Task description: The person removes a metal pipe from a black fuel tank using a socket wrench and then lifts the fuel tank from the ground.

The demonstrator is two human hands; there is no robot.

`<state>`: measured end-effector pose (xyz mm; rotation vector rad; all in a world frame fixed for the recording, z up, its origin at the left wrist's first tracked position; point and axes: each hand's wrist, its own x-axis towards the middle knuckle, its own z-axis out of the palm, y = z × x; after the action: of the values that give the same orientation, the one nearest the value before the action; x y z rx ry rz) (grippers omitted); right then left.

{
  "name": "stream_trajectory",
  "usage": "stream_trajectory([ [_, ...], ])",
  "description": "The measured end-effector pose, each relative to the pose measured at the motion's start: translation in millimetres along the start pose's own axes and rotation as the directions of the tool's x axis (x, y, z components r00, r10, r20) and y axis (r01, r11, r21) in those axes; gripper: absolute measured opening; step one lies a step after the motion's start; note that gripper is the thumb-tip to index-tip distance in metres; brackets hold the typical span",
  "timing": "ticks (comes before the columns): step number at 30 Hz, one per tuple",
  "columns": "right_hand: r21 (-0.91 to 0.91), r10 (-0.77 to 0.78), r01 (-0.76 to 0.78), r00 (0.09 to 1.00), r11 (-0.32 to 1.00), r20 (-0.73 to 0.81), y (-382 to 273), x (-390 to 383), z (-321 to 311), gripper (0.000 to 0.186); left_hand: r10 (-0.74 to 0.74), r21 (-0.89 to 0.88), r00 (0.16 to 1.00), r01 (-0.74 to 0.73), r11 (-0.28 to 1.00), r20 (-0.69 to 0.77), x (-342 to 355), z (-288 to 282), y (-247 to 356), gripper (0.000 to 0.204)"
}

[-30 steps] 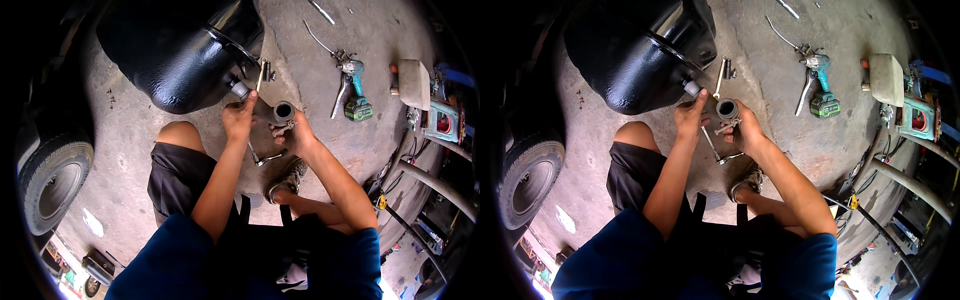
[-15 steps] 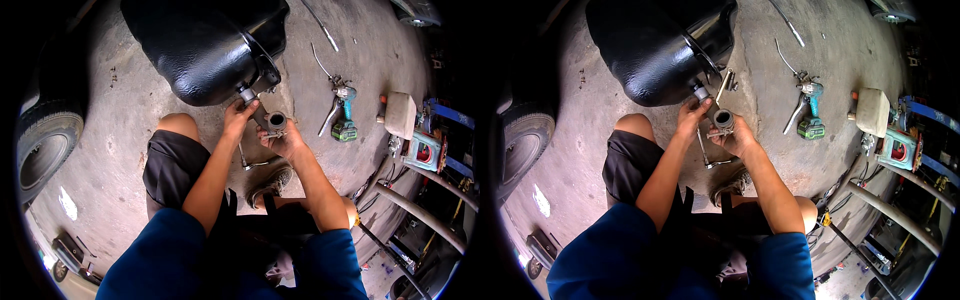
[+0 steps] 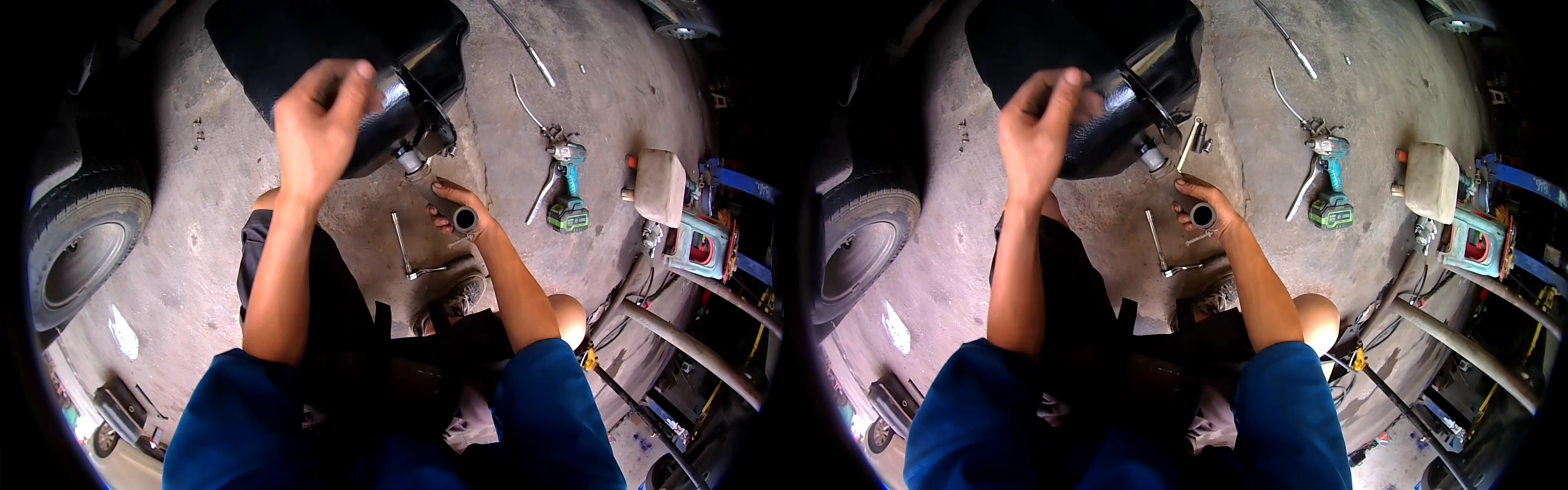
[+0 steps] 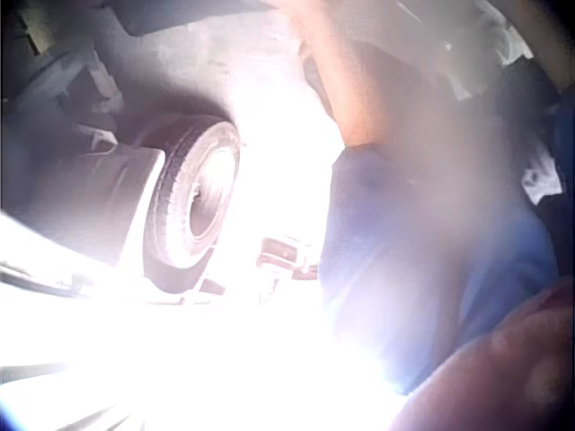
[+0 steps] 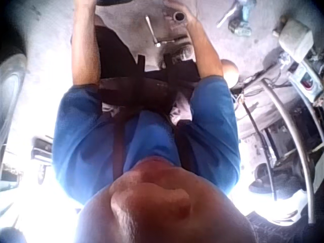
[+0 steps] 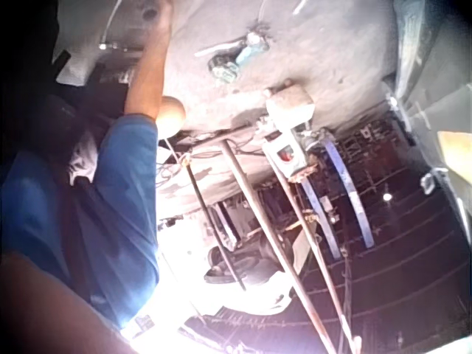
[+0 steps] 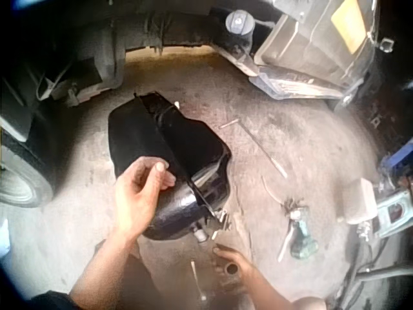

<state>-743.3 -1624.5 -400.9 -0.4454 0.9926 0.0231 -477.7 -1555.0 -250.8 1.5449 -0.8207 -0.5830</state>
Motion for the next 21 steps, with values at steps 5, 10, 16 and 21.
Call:
stream_trajectory([
  [5, 0.011, 0.038, -0.037, 0.996, 0.999, -0.079, -10, -7, 14, 0.024, 0.615, 0.602, 0.775, -0.563, 0.566, 0.146, 103, 16, -54, 0.036],
  [10, 0.318, 0.251, -0.174, 0.943, 0.932, -0.219, -24, -9, 44, 0.026, 0.492, 0.704, 0.851, -0.462, 0.539, 0.182, 94, 22, -67, 0.041],
  [16, 0.242, 0.109, -0.053, 0.968, 0.969, -0.227, -2, -5, 31, 0.018, 0.472, 0.714, 0.862, -0.449, 0.537, 0.186, 86, 32, -60, 0.038],
  [21, 0.174, 0.05, -0.013, 0.977, 0.985, -0.209, 18, 3, 23, 0.02, 0.487, 0.715, 0.85, -0.467, 0.519, 0.202, 85, 26, -65, 0.038],
])
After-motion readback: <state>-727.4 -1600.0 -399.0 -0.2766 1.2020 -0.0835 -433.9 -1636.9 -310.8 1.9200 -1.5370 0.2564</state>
